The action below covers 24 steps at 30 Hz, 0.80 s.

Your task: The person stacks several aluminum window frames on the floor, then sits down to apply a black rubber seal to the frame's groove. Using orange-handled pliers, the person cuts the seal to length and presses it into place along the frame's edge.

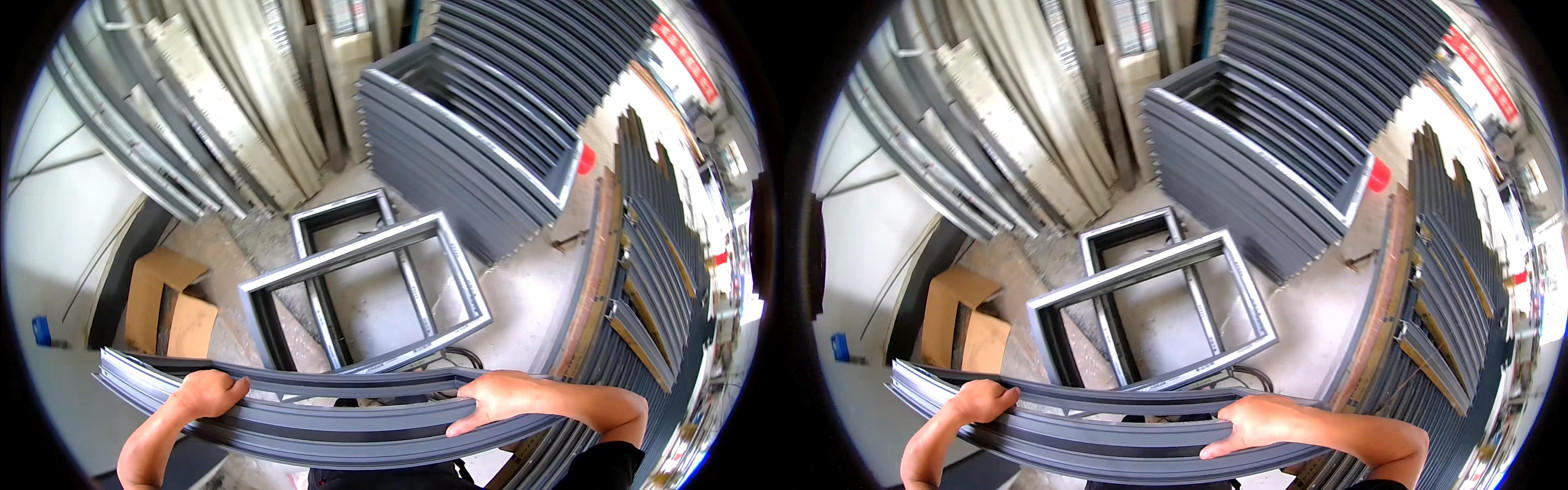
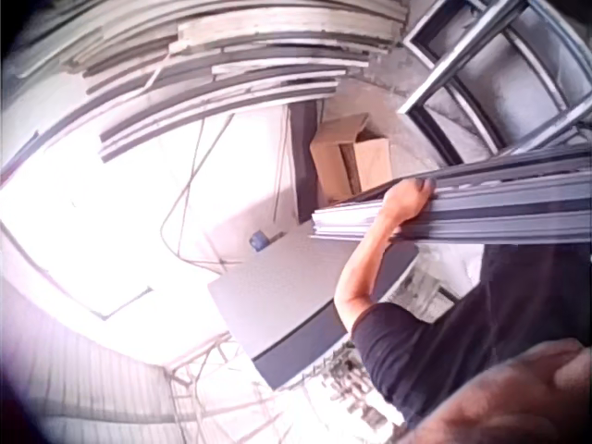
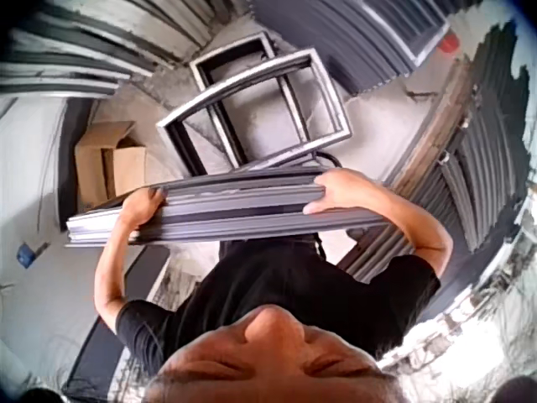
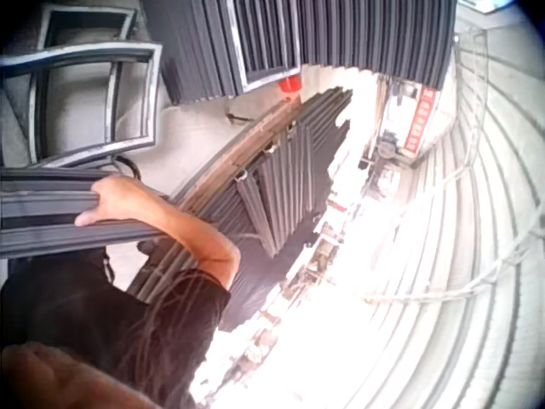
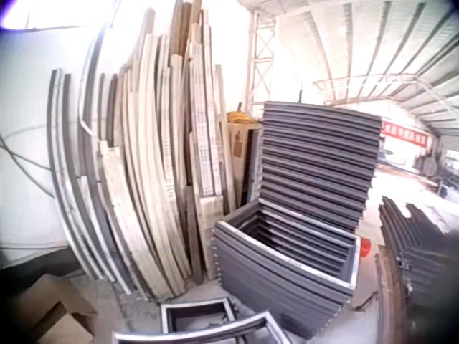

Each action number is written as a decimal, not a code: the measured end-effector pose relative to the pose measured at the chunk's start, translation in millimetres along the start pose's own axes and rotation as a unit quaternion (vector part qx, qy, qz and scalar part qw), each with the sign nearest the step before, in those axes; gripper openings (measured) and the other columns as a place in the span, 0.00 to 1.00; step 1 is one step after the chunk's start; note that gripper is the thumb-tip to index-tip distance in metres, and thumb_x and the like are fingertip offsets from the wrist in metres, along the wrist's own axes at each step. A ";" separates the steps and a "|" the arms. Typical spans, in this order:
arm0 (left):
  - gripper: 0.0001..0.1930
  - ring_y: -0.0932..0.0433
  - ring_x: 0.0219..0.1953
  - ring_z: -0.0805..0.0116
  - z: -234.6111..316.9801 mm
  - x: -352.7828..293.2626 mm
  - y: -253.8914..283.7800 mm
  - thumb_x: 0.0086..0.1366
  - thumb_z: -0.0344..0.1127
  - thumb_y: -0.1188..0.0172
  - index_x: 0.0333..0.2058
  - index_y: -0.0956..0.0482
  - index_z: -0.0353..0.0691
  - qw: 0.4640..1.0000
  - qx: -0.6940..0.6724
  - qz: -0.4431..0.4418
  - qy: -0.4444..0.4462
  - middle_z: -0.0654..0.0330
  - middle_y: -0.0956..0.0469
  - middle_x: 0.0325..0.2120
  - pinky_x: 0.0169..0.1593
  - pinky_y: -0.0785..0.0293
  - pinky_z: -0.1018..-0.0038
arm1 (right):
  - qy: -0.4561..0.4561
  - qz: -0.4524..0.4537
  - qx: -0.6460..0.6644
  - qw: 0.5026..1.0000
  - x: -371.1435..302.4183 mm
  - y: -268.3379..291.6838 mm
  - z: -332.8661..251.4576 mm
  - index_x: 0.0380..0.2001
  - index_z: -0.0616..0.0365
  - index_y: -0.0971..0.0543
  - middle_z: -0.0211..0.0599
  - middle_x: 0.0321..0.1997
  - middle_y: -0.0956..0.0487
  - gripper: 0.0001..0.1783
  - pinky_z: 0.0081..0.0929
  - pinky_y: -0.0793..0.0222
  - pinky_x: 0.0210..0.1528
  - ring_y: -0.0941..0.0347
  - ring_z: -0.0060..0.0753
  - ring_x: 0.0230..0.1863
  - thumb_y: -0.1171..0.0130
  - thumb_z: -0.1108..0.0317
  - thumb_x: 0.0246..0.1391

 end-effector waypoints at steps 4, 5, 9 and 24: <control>0.34 0.24 0.42 0.41 -33.9 -10.5 -36.9 0.68 0.60 0.63 0.31 0.17 0.34 0.998 -0.051 -0.013 0.038 0.42 0.20 0.32 0.48 0.29 0.58 | 0.018 0.012 -0.088 0.996 20.7 7.3 -30.8 0.37 0.59 0.20 0.45 0.31 0.19 0.45 0.40 0.28 0.40 0.22 0.49 0.38 0.44 0.22 0.41; 0.34 0.23 0.42 0.41 -34.2 -11.4 -41.6 0.68 0.59 0.64 0.30 0.18 0.34 0.997 -0.060 -0.014 0.038 0.42 0.20 0.32 0.48 0.29 0.57 | 0.016 0.022 -0.103 0.994 21.3 10.6 -34.8 0.37 0.59 0.20 0.46 0.31 0.19 0.45 0.40 0.28 0.40 0.22 0.49 0.38 0.45 0.22 0.41; 0.33 0.23 0.41 0.40 -25.3 -4.9 -46.7 0.69 0.57 0.65 0.29 0.18 0.36 0.995 -0.089 0.037 -0.005 0.43 0.20 0.31 0.48 0.28 0.55 | 0.010 0.092 -0.175 0.980 12.4 34.4 -40.7 0.33 0.60 0.20 0.47 0.31 0.19 0.44 0.43 0.27 0.40 0.22 0.51 0.37 0.43 0.22 0.38; 0.22 0.20 0.26 0.46 80.4 203.0 -104.9 0.65 0.44 0.55 0.21 0.19 0.37 0.913 -0.073 0.391 -0.090 0.46 0.20 0.21 0.37 0.25 0.53 | 0.089 0.394 -0.355 0.843 142.6 109.1 119.5 0.29 0.56 0.23 0.41 0.29 0.20 0.41 0.38 0.26 0.41 0.22 0.46 0.36 0.41 0.24 0.35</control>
Point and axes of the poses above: each hand's wrist, its own x-axis towards the middle knuckle, its own y-axis out of the back of the hand, z = x × y, the point moved 7 cm from there along x, towards the middle knuckle
